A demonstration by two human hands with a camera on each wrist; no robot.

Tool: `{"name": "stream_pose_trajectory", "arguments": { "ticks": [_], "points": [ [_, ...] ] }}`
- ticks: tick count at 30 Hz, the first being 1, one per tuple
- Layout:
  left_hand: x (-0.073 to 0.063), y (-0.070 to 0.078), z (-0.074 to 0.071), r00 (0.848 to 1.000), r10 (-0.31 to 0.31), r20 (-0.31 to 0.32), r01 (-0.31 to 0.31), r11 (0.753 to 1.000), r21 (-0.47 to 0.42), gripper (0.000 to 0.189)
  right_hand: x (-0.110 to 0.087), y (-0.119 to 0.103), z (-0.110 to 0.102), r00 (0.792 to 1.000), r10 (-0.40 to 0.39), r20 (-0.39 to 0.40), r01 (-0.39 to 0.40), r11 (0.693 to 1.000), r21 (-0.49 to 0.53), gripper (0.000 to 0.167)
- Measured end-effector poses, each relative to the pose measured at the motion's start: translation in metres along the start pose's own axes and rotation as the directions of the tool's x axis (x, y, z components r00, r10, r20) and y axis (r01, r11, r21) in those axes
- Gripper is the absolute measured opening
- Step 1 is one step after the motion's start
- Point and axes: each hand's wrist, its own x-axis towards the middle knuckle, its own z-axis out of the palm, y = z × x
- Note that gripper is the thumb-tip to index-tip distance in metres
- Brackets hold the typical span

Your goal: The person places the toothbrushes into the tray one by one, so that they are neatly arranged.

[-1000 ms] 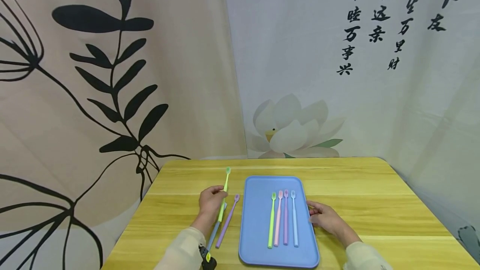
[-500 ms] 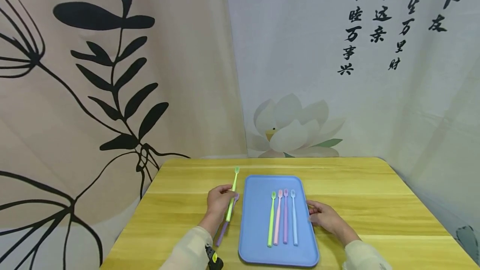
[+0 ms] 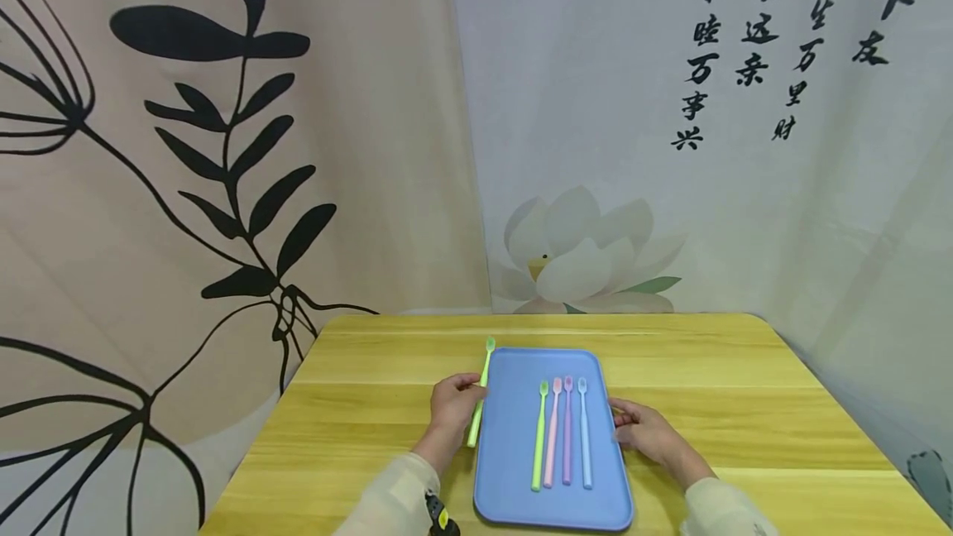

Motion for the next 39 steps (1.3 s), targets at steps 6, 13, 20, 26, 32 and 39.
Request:
{"name": "stream_pose_trajectory", "arguments": {
  "ticks": [6, 13, 20, 26, 32, 39],
  "points": [
    [-0.006, 0.001, 0.012, 1.000, -0.006, 0.017, 0.007, 1.000, -0.020, 0.025, 0.002, -0.004, 0.000, 1.000, -0.015, 0.008, 0.015, 1.000, -0.010, 0.061],
    [-0.015, -0.003, 0.026, 0.999, -0.026, 0.031, 0.026, 0.999, 0.024, 0.023, 0.003, -0.002, 0.001, 1.000, -0.013, 0.013, 0.013, 1.000, -0.007, 0.062],
    [-0.021, -0.013, 0.040, 0.999, -0.030, 0.021, 0.029, 0.999, 0.033, 0.022, 0.001, -0.001, 0.002, 1.000, 0.007, 0.007, -0.007, 1.000, -0.025, 0.061],
    [-0.026, -0.018, 0.050, 0.999, -0.035, -0.008, 0.035, 0.997, 0.062, 0.021, 0.001, 0.000, 0.001, 1.000, 0.005, 0.011, -0.005, 1.000, -0.015, 0.062],
    [-0.029, -0.022, 0.059, 0.998, -0.057, -0.015, 0.059, 0.994, 0.095, 0.019, 0.002, 0.002, -0.002, 1.000, -0.004, 0.019, 0.004, 1.000, -0.019, 0.062],
    [-0.032, -0.026, 0.065, 0.998, -0.054, -0.031, 0.057, 0.988, 0.142, 0.019, 0.001, 0.002, -0.002, 1.000, 0.010, 0.019, -0.010, 1.000, -0.002, 0.061]
  ]
}}
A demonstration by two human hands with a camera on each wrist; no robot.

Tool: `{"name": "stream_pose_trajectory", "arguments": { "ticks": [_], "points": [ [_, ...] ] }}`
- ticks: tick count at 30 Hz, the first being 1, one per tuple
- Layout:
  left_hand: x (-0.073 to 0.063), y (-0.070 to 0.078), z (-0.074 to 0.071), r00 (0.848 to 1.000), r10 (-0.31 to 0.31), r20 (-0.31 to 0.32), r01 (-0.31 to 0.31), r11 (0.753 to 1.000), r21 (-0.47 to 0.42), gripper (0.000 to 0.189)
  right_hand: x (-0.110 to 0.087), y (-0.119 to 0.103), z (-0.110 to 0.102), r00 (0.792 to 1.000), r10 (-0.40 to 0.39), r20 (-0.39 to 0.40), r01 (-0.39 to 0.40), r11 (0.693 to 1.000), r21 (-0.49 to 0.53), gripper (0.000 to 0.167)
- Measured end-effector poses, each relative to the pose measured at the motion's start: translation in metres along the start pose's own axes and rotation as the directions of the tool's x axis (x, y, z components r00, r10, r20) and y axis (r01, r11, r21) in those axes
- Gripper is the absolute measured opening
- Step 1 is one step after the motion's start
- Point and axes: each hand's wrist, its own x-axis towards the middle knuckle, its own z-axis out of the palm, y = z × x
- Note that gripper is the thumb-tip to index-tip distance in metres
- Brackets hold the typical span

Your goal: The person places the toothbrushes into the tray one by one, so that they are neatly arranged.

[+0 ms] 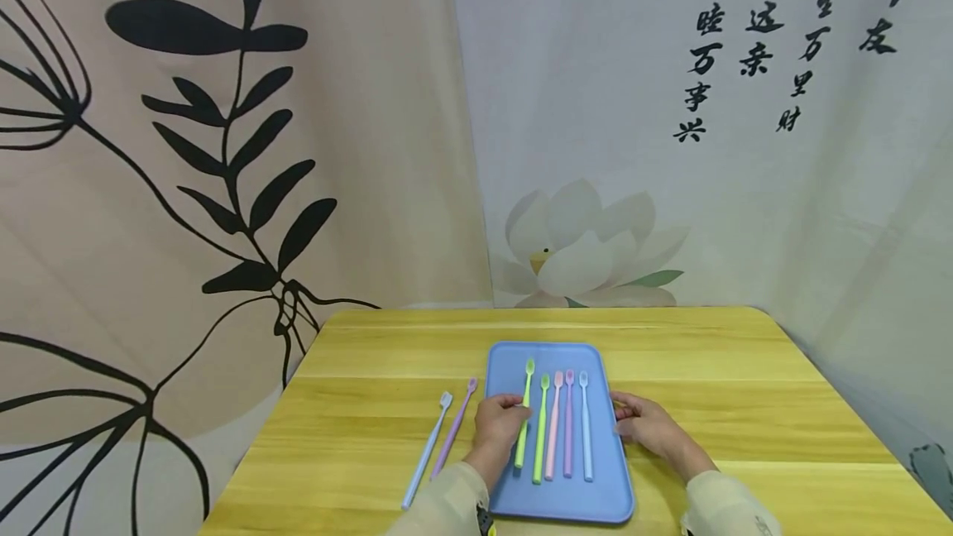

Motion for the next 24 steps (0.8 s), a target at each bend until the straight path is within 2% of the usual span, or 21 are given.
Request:
{"name": "stream_pose_trajectory", "arguments": {
  "ticks": [5, 9, 17, 24],
  "points": [
    [-0.0018, -0.0013, 0.0031, 1.000, -0.016, -0.012, 0.016, 0.998, 0.054, 0.019, 0.0009, 0.0009, 0.0006, 1.000, 0.003, -0.005, -0.003, 1.000, 0.010, 0.061],
    [-0.0024, 0.0002, 0.0047, 1.000, -0.013, -0.018, 0.015, 0.995, 0.096, 0.018, 0.0012, 0.0017, 0.0000, 1.000, -0.010, 0.022, 0.009, 0.999, 0.043, 0.062],
    [-0.0025, 0.0027, 0.0057, 0.999, 0.035, -0.016, -0.031, 0.977, 0.213, 0.016, -0.0006, -0.0002, -0.0003, 0.999, -0.021, 0.033, 0.019, 0.998, 0.056, 0.062],
    [-0.0033, 0.0035, 0.0037, 0.997, 0.082, 0.004, -0.080, 0.959, 0.273, 0.013, -0.0004, 0.0012, -0.0005, 0.999, -0.025, 0.039, 0.023, 0.998, 0.053, 0.063]
  ]
}}
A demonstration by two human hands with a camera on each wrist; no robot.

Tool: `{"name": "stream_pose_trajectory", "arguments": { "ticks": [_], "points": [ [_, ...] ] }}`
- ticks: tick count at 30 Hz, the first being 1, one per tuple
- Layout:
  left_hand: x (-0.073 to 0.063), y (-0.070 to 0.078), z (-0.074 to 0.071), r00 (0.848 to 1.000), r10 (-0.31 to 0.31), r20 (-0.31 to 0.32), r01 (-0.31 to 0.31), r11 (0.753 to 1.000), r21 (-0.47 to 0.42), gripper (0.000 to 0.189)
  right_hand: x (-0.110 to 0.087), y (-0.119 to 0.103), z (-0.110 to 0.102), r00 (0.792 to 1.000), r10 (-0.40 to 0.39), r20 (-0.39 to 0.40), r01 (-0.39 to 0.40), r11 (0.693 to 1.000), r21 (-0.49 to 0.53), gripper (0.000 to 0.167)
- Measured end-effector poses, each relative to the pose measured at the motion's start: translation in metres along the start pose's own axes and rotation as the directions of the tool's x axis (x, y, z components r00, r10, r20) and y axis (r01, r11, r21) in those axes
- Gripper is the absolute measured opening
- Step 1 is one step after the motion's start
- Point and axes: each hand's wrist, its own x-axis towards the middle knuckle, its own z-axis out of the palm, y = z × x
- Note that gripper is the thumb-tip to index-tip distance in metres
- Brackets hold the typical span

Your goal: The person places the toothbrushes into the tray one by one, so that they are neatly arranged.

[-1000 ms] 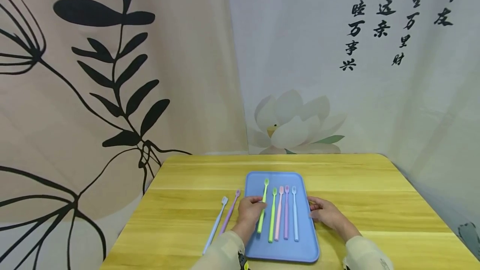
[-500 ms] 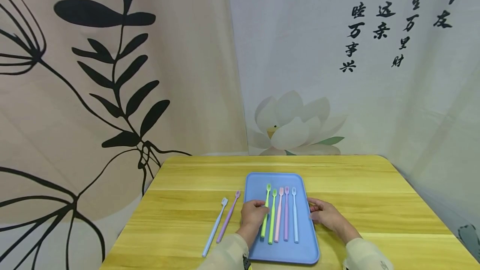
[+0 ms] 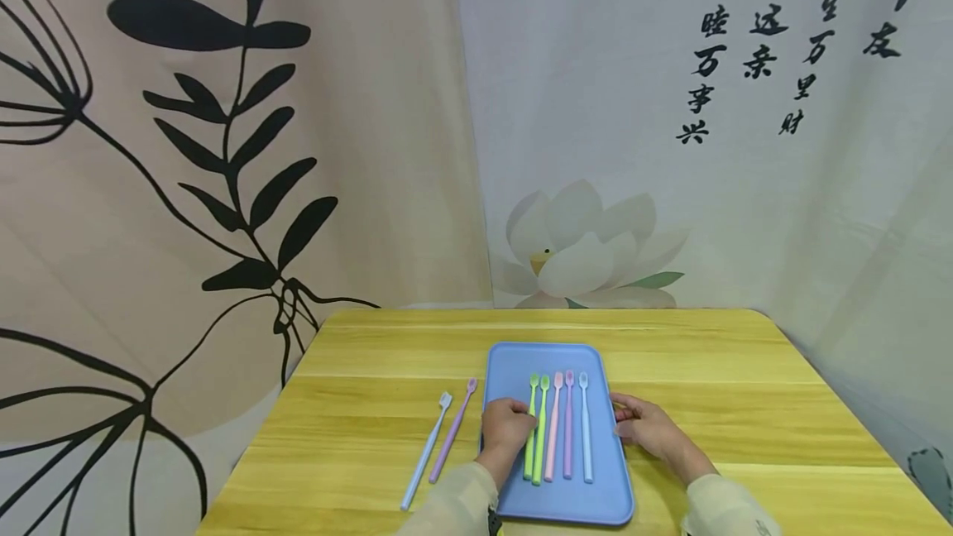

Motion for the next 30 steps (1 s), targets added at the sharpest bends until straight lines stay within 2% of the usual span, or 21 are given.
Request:
{"name": "stream_pose_trajectory", "arguments": {
  "ticks": [2, 7, 19, 26, 30],
  "points": [
    [0.000, 0.000, -0.001, 1.000, 0.020, 0.000, -0.020, 1.000, 0.018, 0.012, 0.000, 0.000, 0.000, 1.000, 0.004, -0.009, -0.004, 1.000, -0.002, 0.063],
    [0.000, -0.003, 0.000, 1.000, 0.028, 0.006, -0.028, 0.999, 0.034, 0.011, 0.000, 0.001, 0.001, 1.000, 0.017, -0.025, -0.018, 1.000, -0.009, 0.062],
    [0.003, -0.008, 0.000, 0.999, 0.047, -0.012, -0.047, 0.999, 0.011, 0.014, -0.001, -0.002, 0.004, 0.999, 0.014, -0.033, -0.014, 1.000, -0.001, 0.062],
    [0.002, -0.007, -0.008, 1.000, 0.020, 0.001, -0.020, 0.999, 0.049, 0.013, -0.003, -0.003, 0.003, 1.000, 0.012, -0.022, -0.012, 1.000, 0.007, 0.062],
    [0.004, -0.009, -0.008, 1.000, 0.007, 0.010, -0.007, 0.999, 0.040, 0.013, -0.004, -0.004, 0.003, 1.000, 0.008, -0.021, -0.008, 1.000, 0.001, 0.062]
  ]
}}
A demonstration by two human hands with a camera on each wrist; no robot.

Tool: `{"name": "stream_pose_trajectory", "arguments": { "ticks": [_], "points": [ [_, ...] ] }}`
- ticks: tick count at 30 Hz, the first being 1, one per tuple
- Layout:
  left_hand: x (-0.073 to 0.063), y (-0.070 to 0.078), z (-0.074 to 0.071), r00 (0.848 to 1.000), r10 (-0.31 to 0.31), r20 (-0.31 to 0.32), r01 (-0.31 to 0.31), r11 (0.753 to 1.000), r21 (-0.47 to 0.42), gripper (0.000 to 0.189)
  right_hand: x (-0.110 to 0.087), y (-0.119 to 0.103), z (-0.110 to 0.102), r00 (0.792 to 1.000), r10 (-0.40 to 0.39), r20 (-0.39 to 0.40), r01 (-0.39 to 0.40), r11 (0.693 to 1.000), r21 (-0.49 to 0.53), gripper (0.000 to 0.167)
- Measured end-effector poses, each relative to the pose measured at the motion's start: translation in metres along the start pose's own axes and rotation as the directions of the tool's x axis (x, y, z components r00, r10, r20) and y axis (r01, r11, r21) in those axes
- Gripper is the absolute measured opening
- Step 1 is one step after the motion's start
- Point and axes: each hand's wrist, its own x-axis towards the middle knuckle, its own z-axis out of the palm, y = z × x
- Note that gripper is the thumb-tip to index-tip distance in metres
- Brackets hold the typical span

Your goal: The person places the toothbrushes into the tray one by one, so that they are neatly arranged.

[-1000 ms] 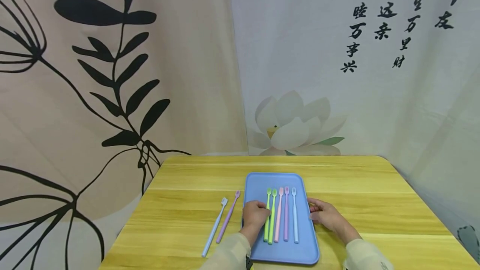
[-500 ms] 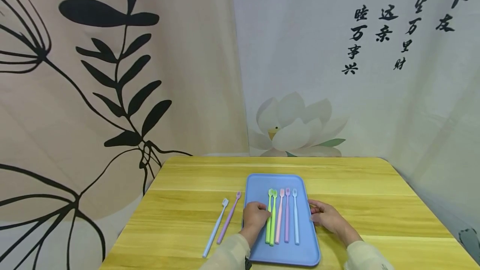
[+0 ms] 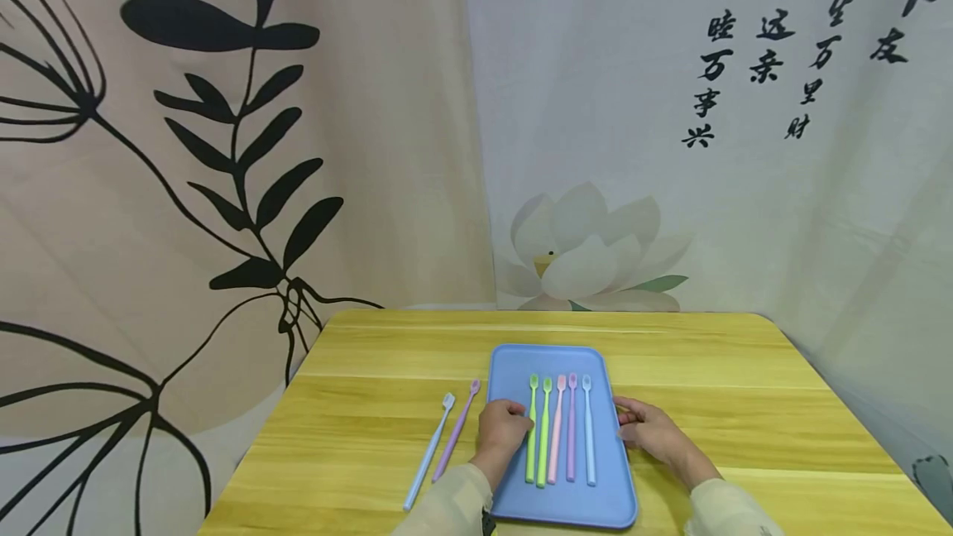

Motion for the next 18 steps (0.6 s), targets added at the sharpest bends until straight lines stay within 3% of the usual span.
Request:
{"name": "stream_pose_trajectory", "arguments": {
  "ticks": [9, 18],
  "points": [
    [0.001, 0.001, -0.004, 1.000, -0.023, 0.012, 0.023, 0.998, -0.060, 0.016, 0.000, -0.001, 0.000, 1.000, 0.007, -0.014, -0.007, 1.000, -0.008, 0.062],
    [0.008, 0.004, -0.018, 0.996, 0.093, -0.005, -0.092, 0.981, -0.169, 0.022, 0.002, 0.000, -0.002, 1.000, 0.017, -0.014, -0.018, 0.999, -0.032, 0.061]
  ]
}}
